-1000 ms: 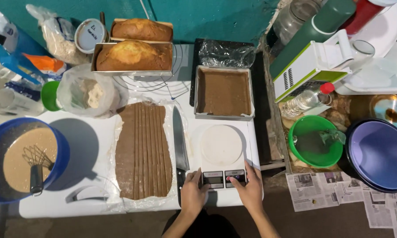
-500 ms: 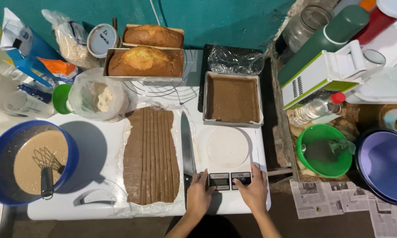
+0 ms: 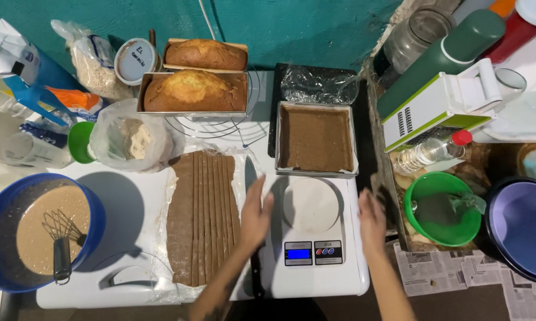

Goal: Cutting dough strips, weighing ingredients, and applying chocolate filling for cake preparation.

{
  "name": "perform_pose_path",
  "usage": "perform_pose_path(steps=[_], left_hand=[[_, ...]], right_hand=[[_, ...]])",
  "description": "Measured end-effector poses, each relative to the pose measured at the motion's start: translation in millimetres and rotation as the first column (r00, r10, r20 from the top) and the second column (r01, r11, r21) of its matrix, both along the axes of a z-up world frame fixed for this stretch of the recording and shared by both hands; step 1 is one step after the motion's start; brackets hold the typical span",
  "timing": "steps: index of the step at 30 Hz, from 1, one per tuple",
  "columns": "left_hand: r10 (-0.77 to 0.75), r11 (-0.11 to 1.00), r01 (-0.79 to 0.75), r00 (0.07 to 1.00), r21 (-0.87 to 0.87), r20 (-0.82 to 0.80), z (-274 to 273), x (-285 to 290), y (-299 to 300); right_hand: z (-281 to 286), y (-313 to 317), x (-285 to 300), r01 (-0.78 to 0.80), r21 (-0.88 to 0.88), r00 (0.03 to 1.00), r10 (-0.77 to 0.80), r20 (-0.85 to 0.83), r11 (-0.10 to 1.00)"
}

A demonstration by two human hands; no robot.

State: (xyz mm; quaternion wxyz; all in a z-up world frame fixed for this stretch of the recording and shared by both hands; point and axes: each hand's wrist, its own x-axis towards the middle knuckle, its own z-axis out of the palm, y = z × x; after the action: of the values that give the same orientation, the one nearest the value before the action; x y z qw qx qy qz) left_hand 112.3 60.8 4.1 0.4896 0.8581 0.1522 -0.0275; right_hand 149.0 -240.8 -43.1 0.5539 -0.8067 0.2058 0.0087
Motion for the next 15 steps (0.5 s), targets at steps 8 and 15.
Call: perform_pose_path(steps=[8, 15], left_hand=[[0.090, 0.904, -0.053, 0.993, -0.424, 0.069, -16.3, 118.5, -0.4], [0.201, 0.725, -0.236, 0.971, -0.647, -0.129, -24.4, 127.7, -1.9]], right_hand=[[-22.2, 4.8, 123.1, 0.094, 0.416, 0.994, -0.060, -0.093, 0.905], [-14.2, 1.9, 117.1, 0.115, 0.503, 0.989, -0.050, -0.141, 0.857]])
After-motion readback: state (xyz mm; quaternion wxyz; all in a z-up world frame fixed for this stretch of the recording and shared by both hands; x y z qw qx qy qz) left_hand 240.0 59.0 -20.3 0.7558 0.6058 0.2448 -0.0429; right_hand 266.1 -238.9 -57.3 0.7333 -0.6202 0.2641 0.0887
